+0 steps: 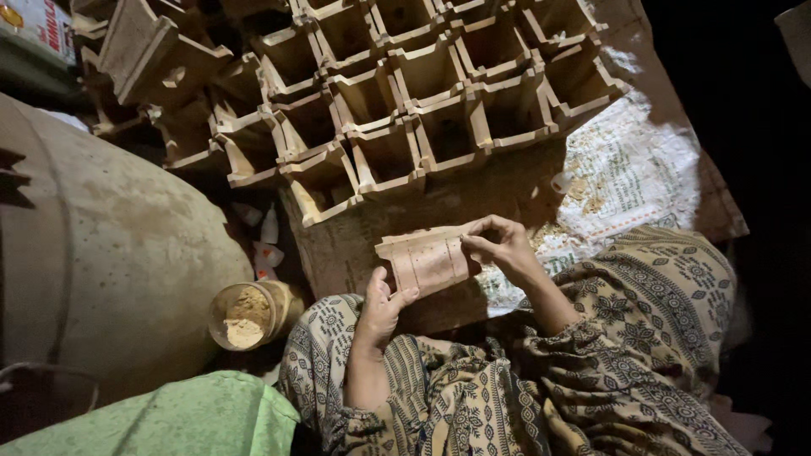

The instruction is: The person sits on the floor and assembles small wooden boxes by applying glue to the edges and pressing the pieces together. They then place the assembled boxes into a larger grid-like wooden structure.

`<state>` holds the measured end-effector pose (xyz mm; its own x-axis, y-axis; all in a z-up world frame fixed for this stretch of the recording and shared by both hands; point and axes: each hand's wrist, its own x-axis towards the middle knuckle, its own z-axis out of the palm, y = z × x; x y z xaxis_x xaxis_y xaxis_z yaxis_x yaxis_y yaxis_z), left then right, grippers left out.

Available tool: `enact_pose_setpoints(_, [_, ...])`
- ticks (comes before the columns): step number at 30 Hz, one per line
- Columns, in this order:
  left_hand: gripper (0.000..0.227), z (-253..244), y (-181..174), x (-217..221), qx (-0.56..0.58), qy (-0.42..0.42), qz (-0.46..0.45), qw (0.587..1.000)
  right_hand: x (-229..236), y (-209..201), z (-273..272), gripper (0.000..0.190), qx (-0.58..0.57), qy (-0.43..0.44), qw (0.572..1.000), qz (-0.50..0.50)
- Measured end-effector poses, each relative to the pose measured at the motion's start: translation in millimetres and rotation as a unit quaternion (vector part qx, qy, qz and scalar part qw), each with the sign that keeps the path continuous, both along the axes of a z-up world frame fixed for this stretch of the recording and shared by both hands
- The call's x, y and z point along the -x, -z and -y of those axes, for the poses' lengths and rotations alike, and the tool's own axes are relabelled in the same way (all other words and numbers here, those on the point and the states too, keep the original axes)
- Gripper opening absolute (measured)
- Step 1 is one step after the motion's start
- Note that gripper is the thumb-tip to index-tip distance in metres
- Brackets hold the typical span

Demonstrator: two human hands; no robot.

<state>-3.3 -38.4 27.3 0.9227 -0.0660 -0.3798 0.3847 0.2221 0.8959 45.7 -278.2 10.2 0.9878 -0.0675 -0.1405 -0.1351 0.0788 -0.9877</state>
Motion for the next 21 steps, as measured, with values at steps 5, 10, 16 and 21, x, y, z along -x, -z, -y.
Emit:
enact_pose_setpoints(5, [0.038, -29, 88, -2, -0.111, 0.023, -0.002, 0.994, -5, 12, 8, 0.03, -0.045, -0.038, 0.997, -0.057])
enact_pose_setpoints(10, [0.047, -17, 69, -1, -0.148, 0.005, -0.012, 0.989, -6, 17, 8, 0.052, 0.013, -0.047, 0.998, -0.047])
enact_pose_setpoints(16, [0.054, -9, 65, -4, -0.21, 0.023, -0.056, 0.976, -3, 15, 9, 0.024, -0.001, -0.015, 0.997, -0.07])
enact_pose_setpoints(21, [0.046, -6, 69, -6, -0.145, -0.006, -0.033, 0.989, 4, 9, -5, 0.053, 0.118, -0.052, 0.992, -0.015])
